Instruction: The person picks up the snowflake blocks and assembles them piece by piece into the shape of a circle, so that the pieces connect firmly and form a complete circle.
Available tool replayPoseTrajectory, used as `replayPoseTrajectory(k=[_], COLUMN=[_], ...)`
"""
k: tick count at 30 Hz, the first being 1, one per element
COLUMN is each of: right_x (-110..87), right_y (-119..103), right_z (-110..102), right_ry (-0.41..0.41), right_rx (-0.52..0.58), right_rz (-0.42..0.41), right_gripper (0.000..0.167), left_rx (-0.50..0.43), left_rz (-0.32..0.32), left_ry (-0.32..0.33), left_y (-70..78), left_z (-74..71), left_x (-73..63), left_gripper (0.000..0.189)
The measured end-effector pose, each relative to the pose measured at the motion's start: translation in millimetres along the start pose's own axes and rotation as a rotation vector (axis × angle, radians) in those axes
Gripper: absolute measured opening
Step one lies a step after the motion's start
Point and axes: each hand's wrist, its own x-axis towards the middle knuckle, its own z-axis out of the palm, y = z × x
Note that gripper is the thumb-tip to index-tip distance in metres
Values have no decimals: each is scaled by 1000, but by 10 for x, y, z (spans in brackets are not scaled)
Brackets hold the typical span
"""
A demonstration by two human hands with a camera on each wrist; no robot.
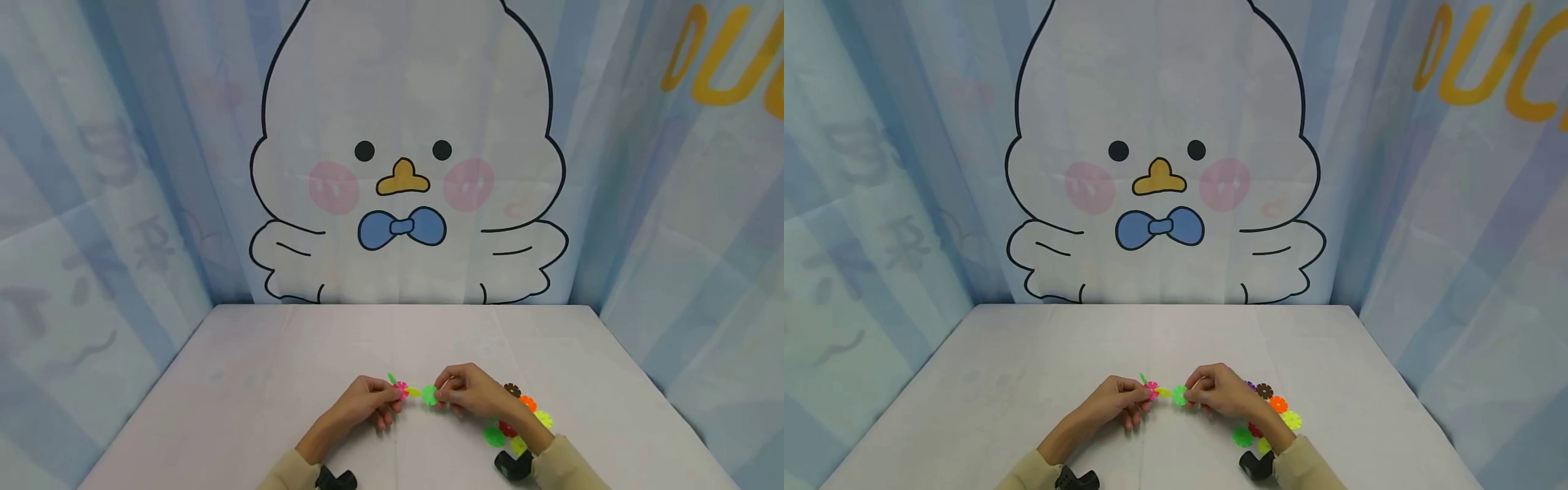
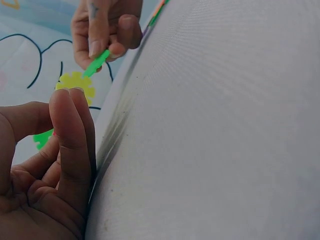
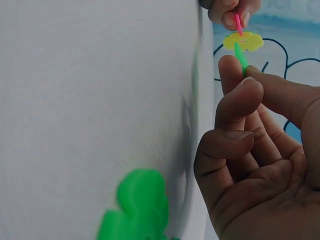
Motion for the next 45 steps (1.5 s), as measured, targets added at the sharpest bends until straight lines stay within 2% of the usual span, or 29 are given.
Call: replayPoseTrajectory(k=[13,33,45], right_x=[-21,1,2], right_y=[-34,-29,-52], right_z=[4,36,48], right_ry=[-28,-22,-8], right_rx=[65,60,99], right_rz=[-7,-3,0], right_gripper=[17,18,21], left_rx=[1,21,9], left_rz=[4,11,16], left_ry=[0,-6,-13], left_y=[10,3,-1], left_z=[19,21,19], left_x=[-6,-15,-6], left_gripper=[29,27,27])
